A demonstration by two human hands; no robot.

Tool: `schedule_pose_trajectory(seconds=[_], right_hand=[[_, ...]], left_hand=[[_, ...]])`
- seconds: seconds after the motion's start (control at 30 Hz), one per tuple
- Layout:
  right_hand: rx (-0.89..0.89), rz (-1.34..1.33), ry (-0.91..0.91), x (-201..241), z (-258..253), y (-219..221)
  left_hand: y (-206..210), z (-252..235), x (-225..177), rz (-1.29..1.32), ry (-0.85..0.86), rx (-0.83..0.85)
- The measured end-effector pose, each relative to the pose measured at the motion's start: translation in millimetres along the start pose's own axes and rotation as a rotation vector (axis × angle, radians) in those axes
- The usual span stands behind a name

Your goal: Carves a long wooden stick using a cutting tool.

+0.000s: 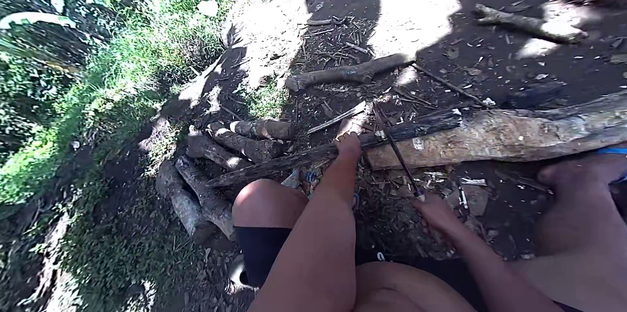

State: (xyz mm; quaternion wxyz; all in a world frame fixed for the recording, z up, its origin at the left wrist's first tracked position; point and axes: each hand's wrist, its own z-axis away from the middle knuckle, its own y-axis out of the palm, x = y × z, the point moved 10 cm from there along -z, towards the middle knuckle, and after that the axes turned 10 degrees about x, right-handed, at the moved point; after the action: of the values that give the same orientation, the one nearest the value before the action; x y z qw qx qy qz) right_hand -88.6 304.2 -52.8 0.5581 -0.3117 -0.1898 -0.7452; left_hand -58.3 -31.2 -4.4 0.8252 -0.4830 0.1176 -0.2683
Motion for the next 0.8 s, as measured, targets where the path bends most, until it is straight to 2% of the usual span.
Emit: schedule_pose_trajectory(seconds=[0.2, 0.37, 0.5, 0.67, 0.8], right_hand=[[-0.041, -0.039, -0.167, 2.9, 3.3, -4.1], [-0.153, 0.130, -0.226, -2.5, -6.3, -12.8], [-0.217, 0.219, -0.228, -3.3, -15.0, -17.6], [-0.237, 0.095, -0.199, -5.7, -26.5, -1.6], [-0.228, -0.010, -0.191, -1.8, -29.7, 16.9]], left_hand=[[-7.0, 1.4, 6.4, 0.109, 0.018, 0.019], [-19.8, 6.9, 8.6, 0.132, 0.042, 0.100], [-17.9, -7.8, 8.6, 0.072, 0.171, 0.160], [-6.3, -38.7, 12.0, 0.123, 0.330, 0.121], [-13.4, -41.6, 14.6, 0.158, 0.370, 0.206]])
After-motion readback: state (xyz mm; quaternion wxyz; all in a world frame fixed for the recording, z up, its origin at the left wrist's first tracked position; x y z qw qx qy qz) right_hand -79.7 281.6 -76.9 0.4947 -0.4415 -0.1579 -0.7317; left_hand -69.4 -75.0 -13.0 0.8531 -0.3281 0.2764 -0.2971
